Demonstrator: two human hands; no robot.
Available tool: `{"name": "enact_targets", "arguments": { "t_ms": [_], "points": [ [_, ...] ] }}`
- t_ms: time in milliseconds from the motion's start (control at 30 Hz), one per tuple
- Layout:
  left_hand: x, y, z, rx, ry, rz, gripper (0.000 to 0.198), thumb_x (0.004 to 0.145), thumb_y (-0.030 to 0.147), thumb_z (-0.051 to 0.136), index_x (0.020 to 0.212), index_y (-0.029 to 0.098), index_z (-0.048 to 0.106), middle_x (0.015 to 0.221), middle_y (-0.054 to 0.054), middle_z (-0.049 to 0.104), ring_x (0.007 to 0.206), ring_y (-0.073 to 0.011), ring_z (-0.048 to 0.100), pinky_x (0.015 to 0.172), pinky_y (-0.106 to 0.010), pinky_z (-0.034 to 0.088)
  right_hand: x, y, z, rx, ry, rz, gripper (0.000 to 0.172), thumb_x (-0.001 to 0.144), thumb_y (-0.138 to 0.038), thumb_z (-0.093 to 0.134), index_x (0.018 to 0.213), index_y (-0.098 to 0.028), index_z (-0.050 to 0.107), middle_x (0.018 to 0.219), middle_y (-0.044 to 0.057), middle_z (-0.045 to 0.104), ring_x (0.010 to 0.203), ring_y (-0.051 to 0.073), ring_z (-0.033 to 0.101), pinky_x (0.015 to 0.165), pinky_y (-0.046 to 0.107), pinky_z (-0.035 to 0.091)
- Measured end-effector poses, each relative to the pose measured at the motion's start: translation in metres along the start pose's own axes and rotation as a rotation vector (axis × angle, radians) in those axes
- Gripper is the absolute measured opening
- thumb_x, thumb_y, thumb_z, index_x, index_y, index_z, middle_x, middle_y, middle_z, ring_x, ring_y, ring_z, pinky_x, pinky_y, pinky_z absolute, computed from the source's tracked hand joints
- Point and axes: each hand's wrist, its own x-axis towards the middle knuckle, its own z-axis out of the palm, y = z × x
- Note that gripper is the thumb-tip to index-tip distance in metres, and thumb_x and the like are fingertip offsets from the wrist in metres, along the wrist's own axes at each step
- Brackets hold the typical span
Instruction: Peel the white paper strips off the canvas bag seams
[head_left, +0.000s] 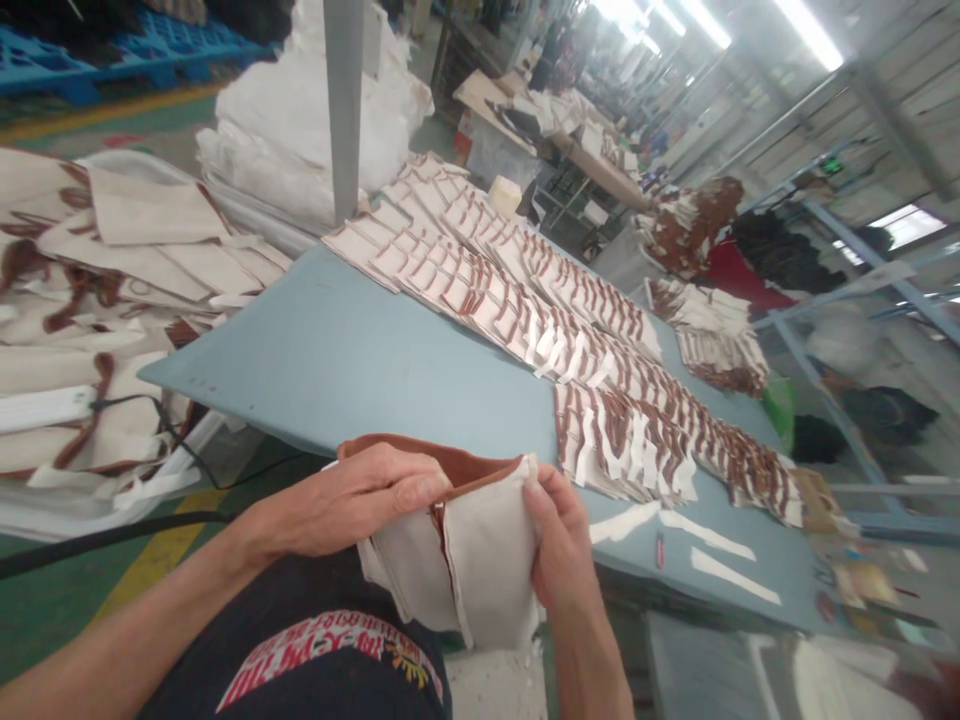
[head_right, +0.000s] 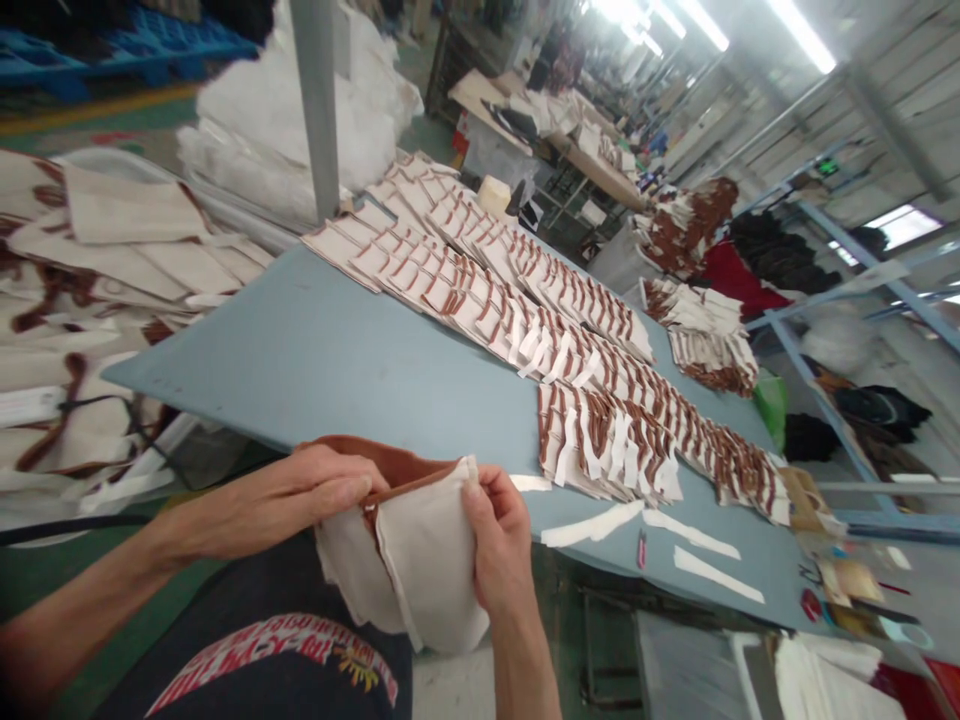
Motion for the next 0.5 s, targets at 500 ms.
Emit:
{"name": "enact_targets", "arguments": {
  "t_ms": [500],
  "points": [
    [0.047,0.048,0.116,0.839,0.211,-0.073,0.004,0.101,0.010,0.070,0.103,0.012,0.073,0.093,-0.012,0.079,0.087,-0.0315,0.079,0.072,-0.042,0.061,0.001,0.050,-0.009,-0.037,0.111,-0.170,0.048,0.092,-0.070,0.081,0.092,-0.026,0.063,0.075,-0.007,0.065,0.064,0.015,0.057,0.063,0.027,0.054]
  ]
}}
